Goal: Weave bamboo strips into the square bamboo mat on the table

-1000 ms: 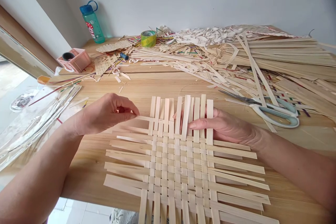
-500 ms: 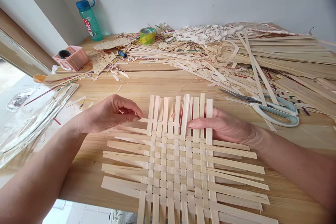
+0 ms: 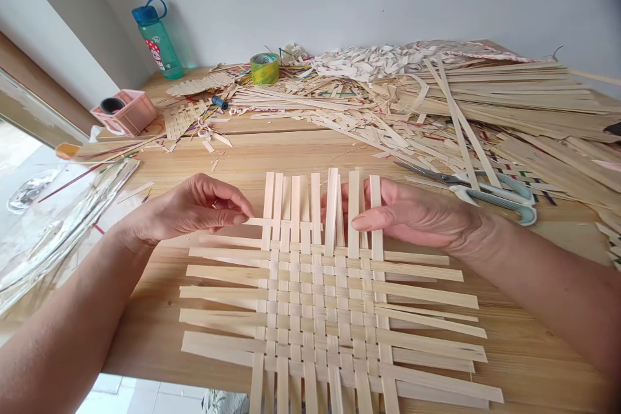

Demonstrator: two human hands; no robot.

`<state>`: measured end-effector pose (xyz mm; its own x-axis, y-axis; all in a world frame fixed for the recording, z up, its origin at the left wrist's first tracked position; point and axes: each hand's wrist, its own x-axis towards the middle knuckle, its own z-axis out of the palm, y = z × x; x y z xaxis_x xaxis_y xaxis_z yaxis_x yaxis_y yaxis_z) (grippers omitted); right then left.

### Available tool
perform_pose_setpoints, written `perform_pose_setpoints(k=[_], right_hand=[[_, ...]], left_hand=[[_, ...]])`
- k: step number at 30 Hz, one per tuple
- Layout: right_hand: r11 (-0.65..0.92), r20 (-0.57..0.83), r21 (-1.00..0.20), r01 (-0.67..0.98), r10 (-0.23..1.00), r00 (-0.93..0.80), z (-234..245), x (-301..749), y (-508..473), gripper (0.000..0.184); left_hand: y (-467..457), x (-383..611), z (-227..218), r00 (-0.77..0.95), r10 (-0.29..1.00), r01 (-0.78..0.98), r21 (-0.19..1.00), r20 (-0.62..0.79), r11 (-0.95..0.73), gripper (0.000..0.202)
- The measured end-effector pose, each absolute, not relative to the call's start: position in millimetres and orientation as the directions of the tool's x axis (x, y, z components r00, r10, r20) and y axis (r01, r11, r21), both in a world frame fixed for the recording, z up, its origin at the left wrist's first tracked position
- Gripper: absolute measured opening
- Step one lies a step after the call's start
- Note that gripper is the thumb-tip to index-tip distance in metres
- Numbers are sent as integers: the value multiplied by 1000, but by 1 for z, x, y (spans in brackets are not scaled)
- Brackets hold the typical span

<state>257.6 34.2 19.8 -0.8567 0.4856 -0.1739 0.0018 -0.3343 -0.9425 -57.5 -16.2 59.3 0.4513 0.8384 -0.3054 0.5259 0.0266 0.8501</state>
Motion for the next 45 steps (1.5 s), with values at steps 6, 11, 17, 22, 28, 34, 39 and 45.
perform_pose_setpoints(k=[6, 11, 17, 22, 28, 34, 39, 45], right_hand=[[-364, -200, -931, -1, 514, -834, 16, 249, 26, 12], [-412, -204, -910, -34, 519, -830, 13, 248, 25, 14], [-392, -235, -920, 3, 544, -806, 13, 248, 25, 14], [-387, -222, -922, -13, 556, -801, 13, 248, 25, 15], [-386, -213, -922, -24, 559, -802, 12, 248, 26, 20], [-441, -259, -898, 0, 529, -808, 12, 248, 27, 18], [-470, -303, -881, 56, 470, -829, 22, 250, 27, 6], [-337, -161, -941, -14, 487, -858, 36, 245, 24, 11]], left_hand=[[-15, -58, 57, 444, 832, 574, 819, -333, 22, 23], [-14, -62, 58, 438, 845, 577, 816, -306, -4, 22], [-14, -67, 55, 427, 877, 587, 806, -222, -82, 17], [-18, -63, 54, 422, 890, 631, 761, -173, -152, 23], [-31, -52, 61, 461, 886, 620, 732, -49, -282, 16], [-19, -57, 49, 495, 844, 486, 871, -208, -71, 17], [-13, -60, 44, 514, 810, 417, 907, -282, 51, 21], [-17, -61, 49, 517, 802, 412, 908, -298, 72, 20]])
